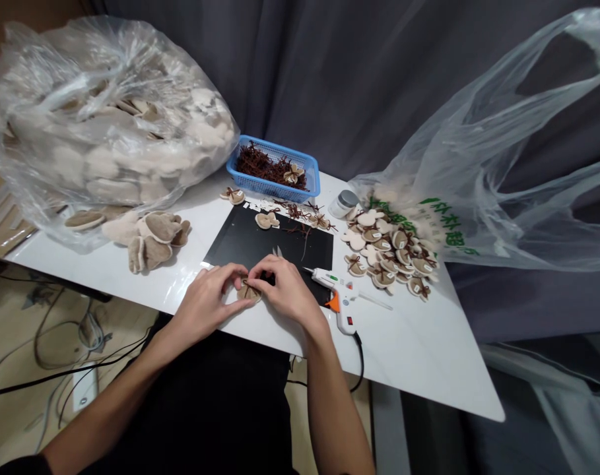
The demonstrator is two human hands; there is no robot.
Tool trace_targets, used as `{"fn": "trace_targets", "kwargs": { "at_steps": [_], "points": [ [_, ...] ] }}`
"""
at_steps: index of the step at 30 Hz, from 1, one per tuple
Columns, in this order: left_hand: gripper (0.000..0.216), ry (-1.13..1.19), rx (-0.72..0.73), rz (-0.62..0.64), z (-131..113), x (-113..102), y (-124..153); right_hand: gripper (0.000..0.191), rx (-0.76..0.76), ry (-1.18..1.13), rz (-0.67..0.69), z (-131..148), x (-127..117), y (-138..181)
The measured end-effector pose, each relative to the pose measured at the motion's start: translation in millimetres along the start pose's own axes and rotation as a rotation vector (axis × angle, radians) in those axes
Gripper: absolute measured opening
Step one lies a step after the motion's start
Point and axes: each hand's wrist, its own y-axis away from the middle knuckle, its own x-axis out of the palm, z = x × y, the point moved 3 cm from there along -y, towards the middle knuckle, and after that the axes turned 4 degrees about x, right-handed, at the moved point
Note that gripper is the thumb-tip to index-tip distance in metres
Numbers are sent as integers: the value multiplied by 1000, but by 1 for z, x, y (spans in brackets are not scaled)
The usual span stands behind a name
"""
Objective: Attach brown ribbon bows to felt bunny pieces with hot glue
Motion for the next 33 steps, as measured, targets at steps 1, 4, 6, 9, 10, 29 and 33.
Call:
{"fn": "trace_targets", "kwargs": {
  "at_steps": [1, 4, 6, 9, 10, 29, 33],
  "points": [
    [33, 0, -2, -3, 1, 0, 0, 13, 1, 3, 6, 0, 0, 0],
    [35, -4, -13, 3, 2, 2, 0, 12, 9, 6, 13, 1, -1, 0],
    [35, -4, -18, 9, 3, 2, 0, 13, 14, 5, 16, 1, -1, -1],
    [33, -5, -15, 7, 2, 2, 0, 13, 15, 6, 22, 1, 0, -1],
    [33, -7, -14, 5, 2, 2, 0, 14, 17, 5, 25, 0, 0, -2],
    [53, 6, -18, -26, 7, 4, 2, 16, 5, -113, -89, 10, -10, 8],
    [50, -20, 4, -37, 6, 4, 2, 15, 28, -89, -108, 11, -11, 24]
  ]
}}
